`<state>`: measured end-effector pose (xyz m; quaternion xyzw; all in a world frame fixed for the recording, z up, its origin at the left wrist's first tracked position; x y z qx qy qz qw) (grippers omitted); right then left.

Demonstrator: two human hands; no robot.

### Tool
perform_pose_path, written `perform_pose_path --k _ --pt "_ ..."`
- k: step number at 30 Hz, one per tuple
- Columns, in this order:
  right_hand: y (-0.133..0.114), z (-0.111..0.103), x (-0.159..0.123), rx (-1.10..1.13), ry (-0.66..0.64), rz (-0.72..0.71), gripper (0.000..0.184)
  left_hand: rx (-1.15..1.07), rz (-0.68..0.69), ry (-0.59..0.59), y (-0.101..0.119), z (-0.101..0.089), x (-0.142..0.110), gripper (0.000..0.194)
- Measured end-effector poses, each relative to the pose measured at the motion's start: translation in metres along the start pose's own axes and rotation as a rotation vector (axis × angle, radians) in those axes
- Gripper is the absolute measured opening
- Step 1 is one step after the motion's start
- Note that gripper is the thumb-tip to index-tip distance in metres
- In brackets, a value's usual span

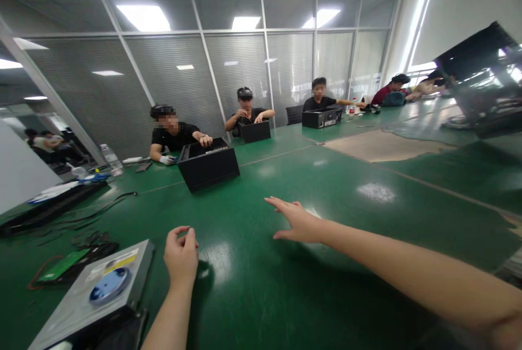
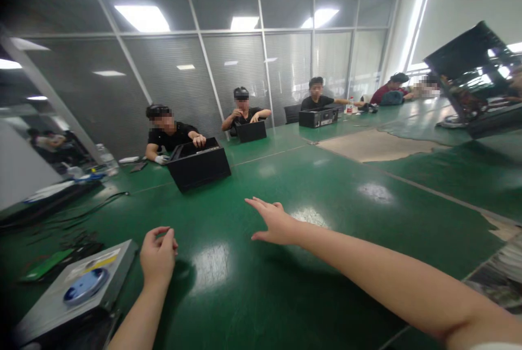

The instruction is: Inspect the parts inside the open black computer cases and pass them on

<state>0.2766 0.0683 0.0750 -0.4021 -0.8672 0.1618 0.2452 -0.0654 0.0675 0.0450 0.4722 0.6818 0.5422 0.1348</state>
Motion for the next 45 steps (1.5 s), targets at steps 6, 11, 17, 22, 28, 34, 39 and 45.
perform_pose_path --k 6,11,17,22,28,34,39,45 --pt "0.048 -0.013 -0.049 0.262 0.16 0.052 0.09 -0.092 0.012 -0.147 0.008 0.019 -0.011 0.035" --pt "0.09 -0.038 -0.045 0.283 0.316 0.061 0.042 0.031 0.098 -0.241 0.02 0.031 -0.023 0.037" --pt "0.107 -0.047 -0.041 0.255 0.354 0.099 0.028 0.064 0.113 -0.323 0.032 0.039 -0.035 0.034" --pt "0.098 -0.044 -0.046 0.25 0.35 0.07 0.028 0.075 0.142 -0.378 0.047 0.045 -0.048 0.032" --pt "0.093 -0.032 -0.049 0.23 0.347 0.046 0.026 0.095 0.212 -0.38 0.055 0.045 -0.057 0.028" --pt "0.091 -0.028 -0.04 0.243 0.283 0.045 0.03 0.117 0.216 -0.437 0.055 0.053 -0.062 0.03" --pt "0.095 -0.034 -0.043 0.32 0.26 0.046 0.034 0.288 0.189 -0.323 0.043 0.049 -0.05 0.028" --pt "0.104 -0.037 -0.043 0.345 0.299 0.073 0.032 0.653 0.082 -0.345 0.028 0.047 -0.039 0.031"
Point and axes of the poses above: each hand's wrist, its own x-axis towards the middle knuckle, its own z-axis out of the palm, y = z × x, the point moved 7 cm from there along x, towards the middle knuckle, and after that the axes turned 4 degrees about -z, right-handed, at the moved point
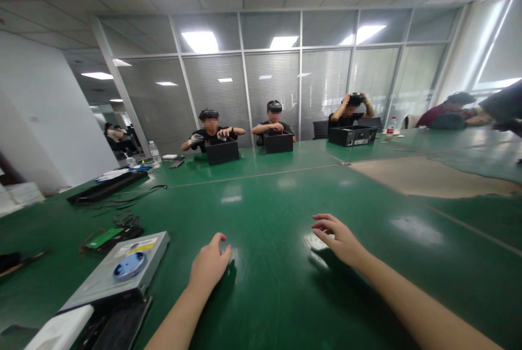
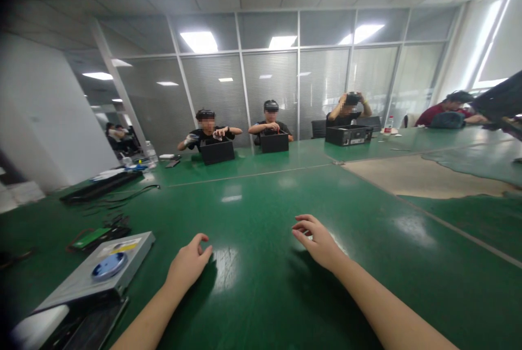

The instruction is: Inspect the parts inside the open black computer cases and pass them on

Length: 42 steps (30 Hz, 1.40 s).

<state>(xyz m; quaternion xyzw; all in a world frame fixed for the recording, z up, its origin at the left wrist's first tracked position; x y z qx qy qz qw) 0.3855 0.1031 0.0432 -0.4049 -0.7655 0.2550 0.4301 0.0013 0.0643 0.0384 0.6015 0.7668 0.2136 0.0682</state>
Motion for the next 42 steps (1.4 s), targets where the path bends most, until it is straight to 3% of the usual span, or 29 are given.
perform_pose_path --k 5,10,19,23,26,29,31,34,36,39,42 --pt "0.003 0.003 0.0 -0.003 0.002 0.02 0.033 0.194 -0.09 -0.11 -0.013 -0.002 -0.001 0.041" --pt "0.007 0.004 0.0 -0.019 0.004 0.017 0.031 0.165 -0.114 -0.144 -0.025 -0.001 0.003 0.054" --pt "0.002 0.006 0.003 -0.03 -0.015 0.013 0.024 0.211 -0.088 -0.245 -0.024 0.006 0.011 0.055" --pt "-0.001 0.004 0.005 -0.041 0.002 -0.007 0.022 0.179 -0.09 -0.216 -0.03 0.009 0.017 0.068" --pt "-0.026 -0.008 -0.001 -0.12 0.121 -0.152 0.02 0.169 -0.082 -0.215 -0.032 0.011 0.02 0.071" --pt "-0.072 -0.023 -0.011 -0.294 0.269 -0.281 0.033 0.169 -0.09 -0.219 -0.032 0.012 0.021 0.07" --pt "-0.106 -0.028 -0.007 -0.436 0.301 -0.304 0.044 0.19 -0.1 -0.215 -0.03 0.012 0.021 0.069" --pt "-0.142 -0.032 0.032 -0.647 0.236 -0.288 0.059 0.23 -0.1 -0.199 -0.026 0.011 0.021 0.067" --pt "-0.143 -0.036 0.079 -0.77 0.155 -0.221 0.074 0.234 -0.096 -0.191 -0.025 0.01 0.021 0.067" --pt "-0.098 -0.04 0.153 -0.809 -0.093 0.081 0.104 0.226 -0.096 -0.183 -0.027 0.008 0.023 0.066" --pt "-0.046 -0.035 0.185 -0.658 -0.394 0.335 0.1 0.193 -0.097 -0.178 -0.031 0.006 0.025 0.063"
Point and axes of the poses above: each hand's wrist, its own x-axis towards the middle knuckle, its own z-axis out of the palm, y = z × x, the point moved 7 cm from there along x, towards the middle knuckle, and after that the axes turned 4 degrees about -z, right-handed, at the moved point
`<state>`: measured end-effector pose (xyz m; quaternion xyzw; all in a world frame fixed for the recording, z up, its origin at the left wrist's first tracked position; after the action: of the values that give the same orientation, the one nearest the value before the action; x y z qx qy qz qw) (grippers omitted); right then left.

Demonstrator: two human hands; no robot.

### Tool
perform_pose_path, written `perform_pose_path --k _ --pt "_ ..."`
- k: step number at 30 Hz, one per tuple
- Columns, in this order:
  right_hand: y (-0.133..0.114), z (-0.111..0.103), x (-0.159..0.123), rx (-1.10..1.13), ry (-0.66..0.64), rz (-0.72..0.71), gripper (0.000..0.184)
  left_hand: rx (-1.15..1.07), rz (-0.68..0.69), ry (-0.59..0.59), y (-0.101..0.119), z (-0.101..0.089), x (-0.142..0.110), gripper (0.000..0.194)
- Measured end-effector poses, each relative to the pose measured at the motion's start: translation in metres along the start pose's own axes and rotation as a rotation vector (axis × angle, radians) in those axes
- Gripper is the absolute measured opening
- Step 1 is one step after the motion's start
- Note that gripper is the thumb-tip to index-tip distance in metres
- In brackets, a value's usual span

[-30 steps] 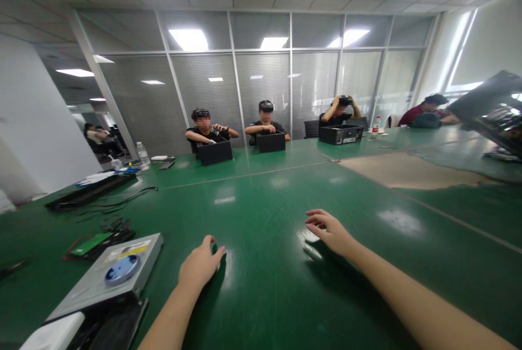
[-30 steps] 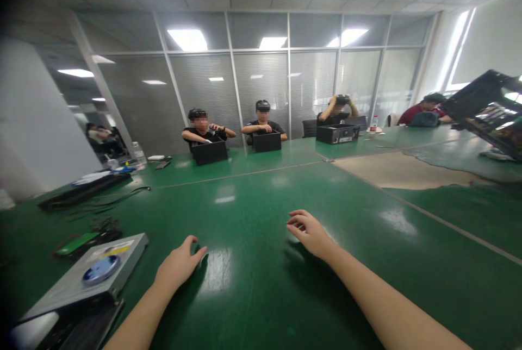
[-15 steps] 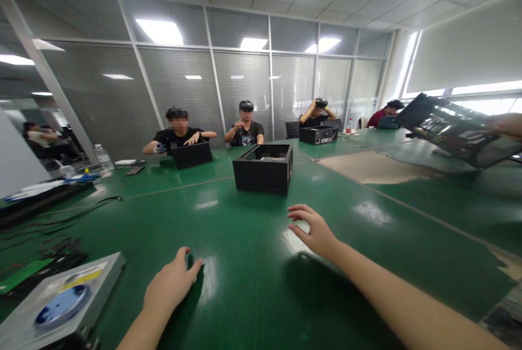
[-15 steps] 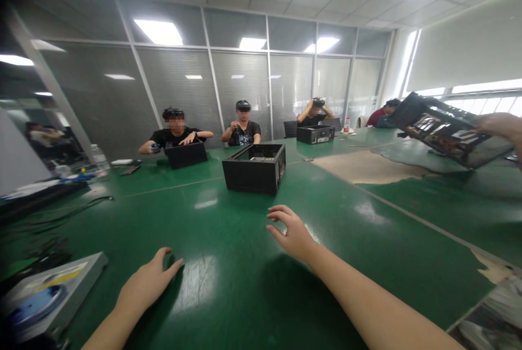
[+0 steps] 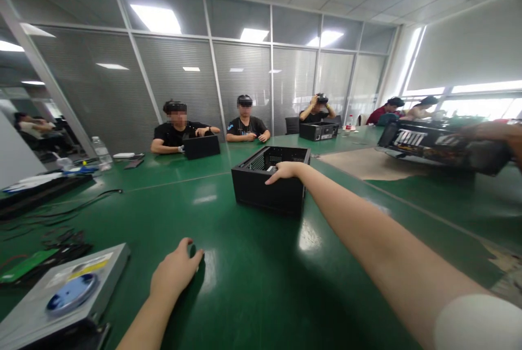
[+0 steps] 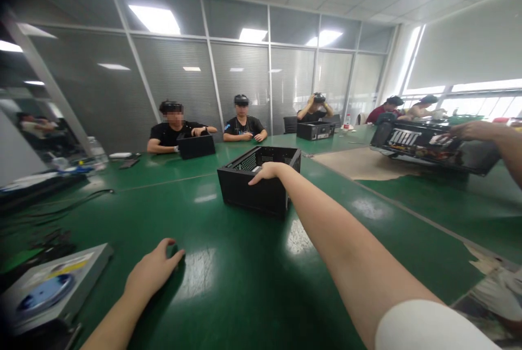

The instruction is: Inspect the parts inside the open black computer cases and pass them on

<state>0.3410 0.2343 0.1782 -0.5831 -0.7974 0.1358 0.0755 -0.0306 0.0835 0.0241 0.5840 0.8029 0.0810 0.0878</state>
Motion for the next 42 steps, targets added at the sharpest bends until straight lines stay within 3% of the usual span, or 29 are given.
perform_pose_path --k 3,7,11,15,17,19,21,23,27,32,34,37,39,42 --pt "0.011 0.007 0.004 0.02 -0.034 -0.005 0.095 -0.047 -0.022 0.014 -0.003 -0.002 0.0 0.06" --pt "-0.005 0.013 -0.038 0.0 -0.039 -0.154 0.094 -0.096 -0.06 0.055 -0.006 -0.005 0.0 0.059" --pt "-0.032 0.016 -0.127 -0.021 0.01 -0.331 0.1 -0.168 -0.072 0.068 -0.008 -0.005 0.0 0.058" --pt "-0.036 0.029 -0.241 0.092 0.035 -0.447 0.11 -0.249 -0.101 0.104 -0.012 -0.005 0.001 0.052" --pt "-0.027 0.031 -0.28 0.163 0.103 -0.441 0.1 -0.267 -0.1 0.117 -0.012 -0.005 0.001 0.051" --pt "-0.018 0.023 -0.293 0.199 0.209 -0.378 0.081 -0.263 -0.092 0.11 -0.012 -0.002 0.002 0.051" --pt "-0.025 0.015 -0.28 0.167 0.197 -0.369 0.068 -0.236 -0.086 0.091 -0.012 0.0 0.003 0.051" --pt "-0.046 0.015 -0.25 0.029 0.067 -0.426 0.062 -0.208 -0.083 0.068 -0.012 0.003 0.003 0.052" --pt "-0.08 0.033 -0.181 -0.335 -0.034 -0.386 0.051 -0.203 -0.059 0.059 -0.012 0.002 0.005 0.052" --pt "-0.084 0.088 -0.149 -0.499 -0.128 -0.262 0.089 -0.193 -0.052 0.055 -0.012 0.0 0.012 0.053" --pt "-0.085 0.099 -0.149 -0.564 -0.157 -0.285 0.089 -0.183 -0.044 0.041 -0.011 0.002 0.014 0.051" --pt "-0.084 0.089 -0.148 -0.613 -0.157 -0.297 0.062 -0.166 -0.038 0.041 -0.01 0.005 0.016 0.051" --pt "-0.082 0.068 -0.143 -0.62 -0.084 -0.296 0.044 -0.159 -0.042 0.04 -0.011 0.007 0.015 0.051" --pt "-0.072 0.034 -0.13 -0.591 0.014 -0.305 0.033 -0.159 -0.037 0.022 -0.01 0.009 0.015 0.05"
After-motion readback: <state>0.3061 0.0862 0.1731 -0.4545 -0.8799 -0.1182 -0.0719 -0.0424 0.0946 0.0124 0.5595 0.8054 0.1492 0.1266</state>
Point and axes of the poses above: each hand's wrist, its own x-axis towards the middle knuckle, its own z-axis out of the palm, y = z × x, the point moved 7 cm from there along x, towards the middle knuckle, and after that the axes turned 4 degrees about -z, right-handed, at the moved point
